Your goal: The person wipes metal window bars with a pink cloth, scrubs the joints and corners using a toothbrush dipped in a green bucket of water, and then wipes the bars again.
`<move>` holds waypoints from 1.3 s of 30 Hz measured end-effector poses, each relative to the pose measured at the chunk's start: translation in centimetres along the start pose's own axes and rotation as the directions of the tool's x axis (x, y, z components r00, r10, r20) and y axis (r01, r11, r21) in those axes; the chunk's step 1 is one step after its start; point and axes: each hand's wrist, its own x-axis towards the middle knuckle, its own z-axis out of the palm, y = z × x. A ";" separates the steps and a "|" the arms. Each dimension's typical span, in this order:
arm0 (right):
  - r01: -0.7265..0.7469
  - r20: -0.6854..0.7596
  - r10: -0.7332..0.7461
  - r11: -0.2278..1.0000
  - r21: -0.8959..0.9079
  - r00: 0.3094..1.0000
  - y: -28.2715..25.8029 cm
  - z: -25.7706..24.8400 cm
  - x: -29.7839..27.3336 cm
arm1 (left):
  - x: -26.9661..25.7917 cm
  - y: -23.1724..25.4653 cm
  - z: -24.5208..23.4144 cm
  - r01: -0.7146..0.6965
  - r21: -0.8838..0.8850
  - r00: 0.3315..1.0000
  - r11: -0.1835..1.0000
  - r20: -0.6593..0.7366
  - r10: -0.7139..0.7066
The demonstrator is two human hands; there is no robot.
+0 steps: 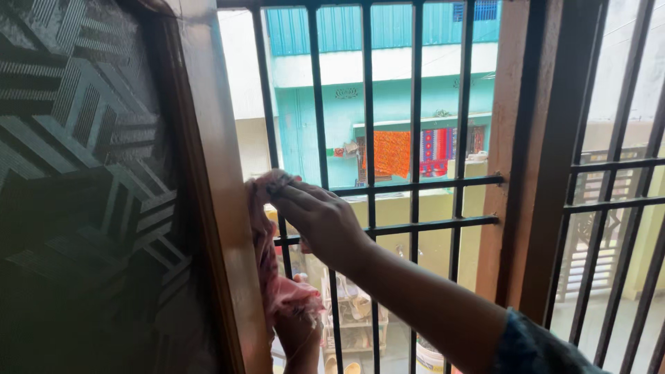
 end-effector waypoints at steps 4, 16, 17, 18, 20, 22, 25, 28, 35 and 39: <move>-0.024 0.169 0.016 0.998 0.050 0.985 2.3 -4.1 -0.7 | 1.1 1.0 0.4 -0.030 0.001 1.000 1.000 -0.005 0.030; 0.045 0.045 -0.034 0.961 -0.274 0.998 8.2 -12.2 -6.7 | 0.2 0.7 -0.6 0.050 0.182 0.999 0.982 -0.014 -0.048; 0.012 0.017 -0.007 0.948 -0.318 1.000 8.9 -12.8 -6.8 | 0.1 0.5 -0.5 0.059 0.214 0.998 0.975 -0.017 -0.056; 0.020 0.038 -0.008 0.943 -0.331 0.999 9.0 -13.3 -7.1 | -0.1 0.4 -0.5 0.071 0.236 0.997 0.969 -0.019 -0.068; 0.040 0.077 -0.013 0.934 -0.355 0.997 8.9 -14.4 -7.8 | -0.4 0.3 -0.5 0.093 0.278 0.996 0.956 -0.029 -0.088; -0.028 0.023 0.041 0.913 -0.408 0.999 9.9 -15.7 -7.8 | -1.0 -0.1 -0.9 0.096 0.315 0.995 0.944 -0.019 -0.094; -0.103 -0.027 0.103 0.862 -0.497 0.994 10.5 -17.1 -7.6 | -0.6 -0.4 -0.6 0.127 0.324 0.992 0.937 -0.018 -0.128; -0.223 -0.131 0.182 0.858 -0.463 0.975 10.5 -17.3 -5.1 | -0.2 -0.4 -0.2 0.090 0.337 0.996 0.937 -0.044 -0.080; -0.075 -0.091 0.045 0.930 -0.359 0.995 4.8 -10.2 -4.0 | -0.8 -0.9 0.1 0.124 0.356 0.992 0.926 -0.037 -0.118; -0.075 -0.013 0.077 0.912 -0.403 0.997 5.4 -11.4 -5.7 | -1.0 -0.8 0.3 0.094 0.326 0.995 0.941 -0.054 -0.081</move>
